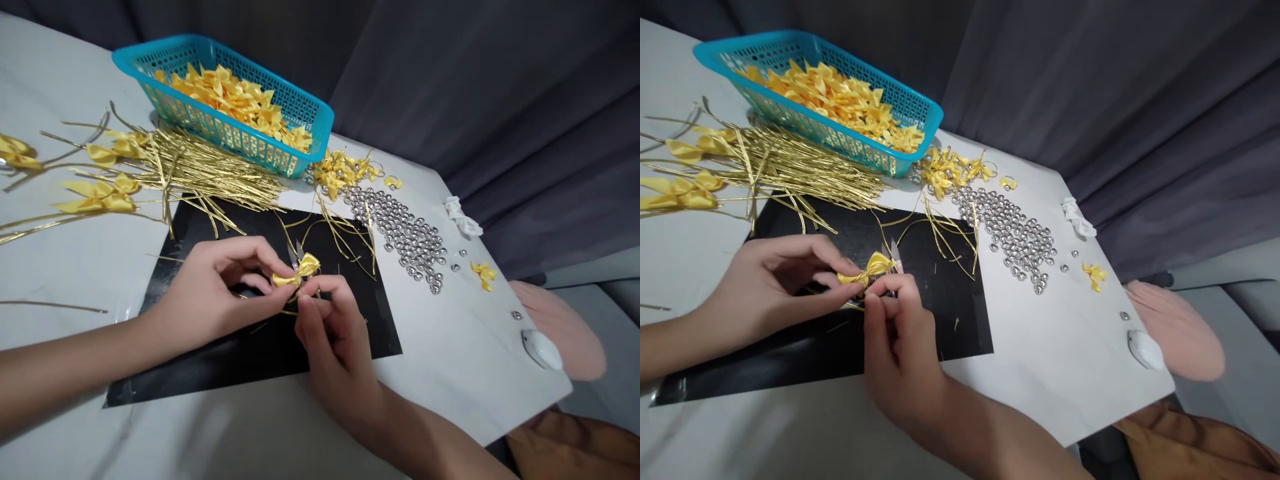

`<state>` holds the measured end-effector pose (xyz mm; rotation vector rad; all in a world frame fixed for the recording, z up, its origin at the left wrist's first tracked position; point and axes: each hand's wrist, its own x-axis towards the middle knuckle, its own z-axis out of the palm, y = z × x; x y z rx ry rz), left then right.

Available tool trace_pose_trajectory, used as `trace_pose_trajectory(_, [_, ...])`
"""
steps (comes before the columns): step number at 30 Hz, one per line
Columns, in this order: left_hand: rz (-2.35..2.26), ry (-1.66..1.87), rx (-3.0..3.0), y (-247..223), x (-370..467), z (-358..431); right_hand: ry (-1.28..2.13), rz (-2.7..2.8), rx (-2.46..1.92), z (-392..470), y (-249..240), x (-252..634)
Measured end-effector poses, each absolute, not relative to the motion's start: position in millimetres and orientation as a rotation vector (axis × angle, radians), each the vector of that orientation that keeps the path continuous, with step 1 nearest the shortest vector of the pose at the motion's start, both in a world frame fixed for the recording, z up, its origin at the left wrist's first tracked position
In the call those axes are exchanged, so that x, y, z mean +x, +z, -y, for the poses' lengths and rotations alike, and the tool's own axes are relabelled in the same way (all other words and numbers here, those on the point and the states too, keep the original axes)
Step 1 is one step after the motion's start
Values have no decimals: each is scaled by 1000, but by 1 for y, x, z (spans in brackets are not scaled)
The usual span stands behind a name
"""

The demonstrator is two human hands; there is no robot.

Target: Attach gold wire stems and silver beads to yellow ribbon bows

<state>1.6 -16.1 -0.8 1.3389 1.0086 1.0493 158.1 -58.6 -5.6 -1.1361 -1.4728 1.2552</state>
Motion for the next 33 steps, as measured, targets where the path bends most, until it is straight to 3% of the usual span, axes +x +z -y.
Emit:
trace_pose_trajectory(17, [-773,841,882,-4,-1,6,1100,1595,-1128,60,1,159])
trace_pose_trajectory(33, [-872,947,1152,-5,-4,10,1030,1705,-1107,59,1,162])
